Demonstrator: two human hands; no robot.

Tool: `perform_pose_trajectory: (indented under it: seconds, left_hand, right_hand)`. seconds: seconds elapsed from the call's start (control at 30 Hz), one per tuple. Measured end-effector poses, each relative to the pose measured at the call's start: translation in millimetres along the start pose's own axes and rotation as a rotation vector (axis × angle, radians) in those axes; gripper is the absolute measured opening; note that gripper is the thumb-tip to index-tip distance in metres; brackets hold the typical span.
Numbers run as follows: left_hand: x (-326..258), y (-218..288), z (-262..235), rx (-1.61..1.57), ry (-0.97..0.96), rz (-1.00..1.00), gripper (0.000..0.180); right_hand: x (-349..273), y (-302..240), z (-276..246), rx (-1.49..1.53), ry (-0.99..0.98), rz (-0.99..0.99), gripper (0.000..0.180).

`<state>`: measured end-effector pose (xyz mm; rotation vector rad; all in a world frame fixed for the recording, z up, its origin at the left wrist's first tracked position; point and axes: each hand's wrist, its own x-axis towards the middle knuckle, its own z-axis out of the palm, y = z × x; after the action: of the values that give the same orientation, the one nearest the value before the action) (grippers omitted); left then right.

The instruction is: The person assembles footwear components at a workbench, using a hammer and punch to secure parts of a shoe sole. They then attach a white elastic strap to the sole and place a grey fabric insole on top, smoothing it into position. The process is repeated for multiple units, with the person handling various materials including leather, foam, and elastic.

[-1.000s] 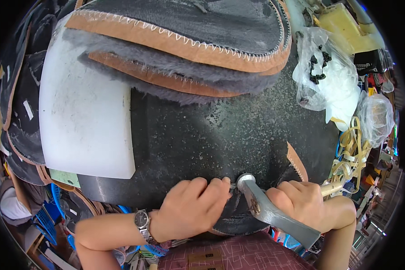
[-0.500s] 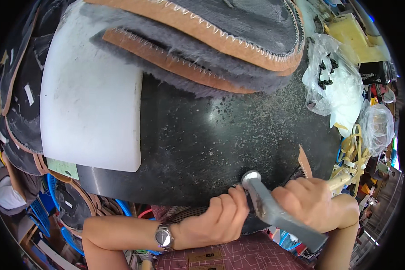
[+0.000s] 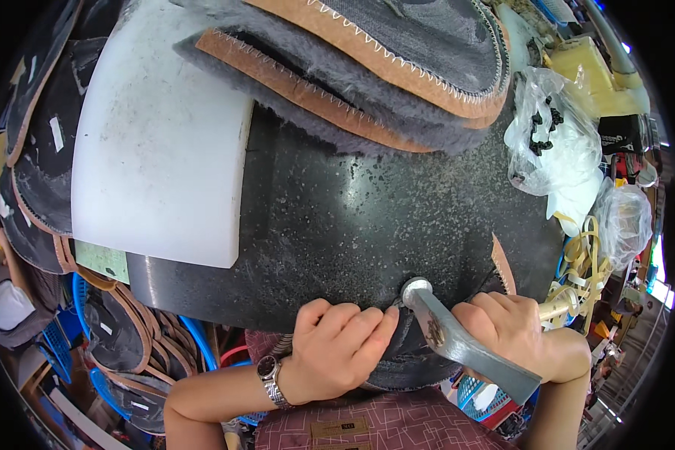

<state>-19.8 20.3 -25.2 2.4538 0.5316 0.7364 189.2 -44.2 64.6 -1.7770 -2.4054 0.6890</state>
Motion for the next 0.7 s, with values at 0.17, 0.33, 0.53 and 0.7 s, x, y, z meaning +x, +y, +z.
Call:
perform_pose_trajectory:
  seconds: [0.17, 0.33, 0.53, 0.7]
  left_hand:
    - [7.3, 8.2, -0.7, 0.231, -0.032, 0.186, 0.024]
    - [14.4, 15.5, -3.0, 0.378, -0.201, 0.401, 0.025]
    - [4.5, 19.0, -11.4, 0.106, -0.115, -0.039, 0.039]
    - [6.1, 26.7, 2.4, -0.163, 0.039, -0.216, 0.03]
  right_hand:
    - [6.7, 3.9, -12.4, -0.01, 0.03, -0.032, 0.033]
    - [5.7, -0.9, -8.0, -0.115, -0.005, -0.119, 0.035]
    - [-7.0, -1.1, 2.8, -0.05, 0.001, -0.049, 0.033]
    - [-7.4, 13.2, 3.9, 0.047, 0.314, 0.161, 0.019]
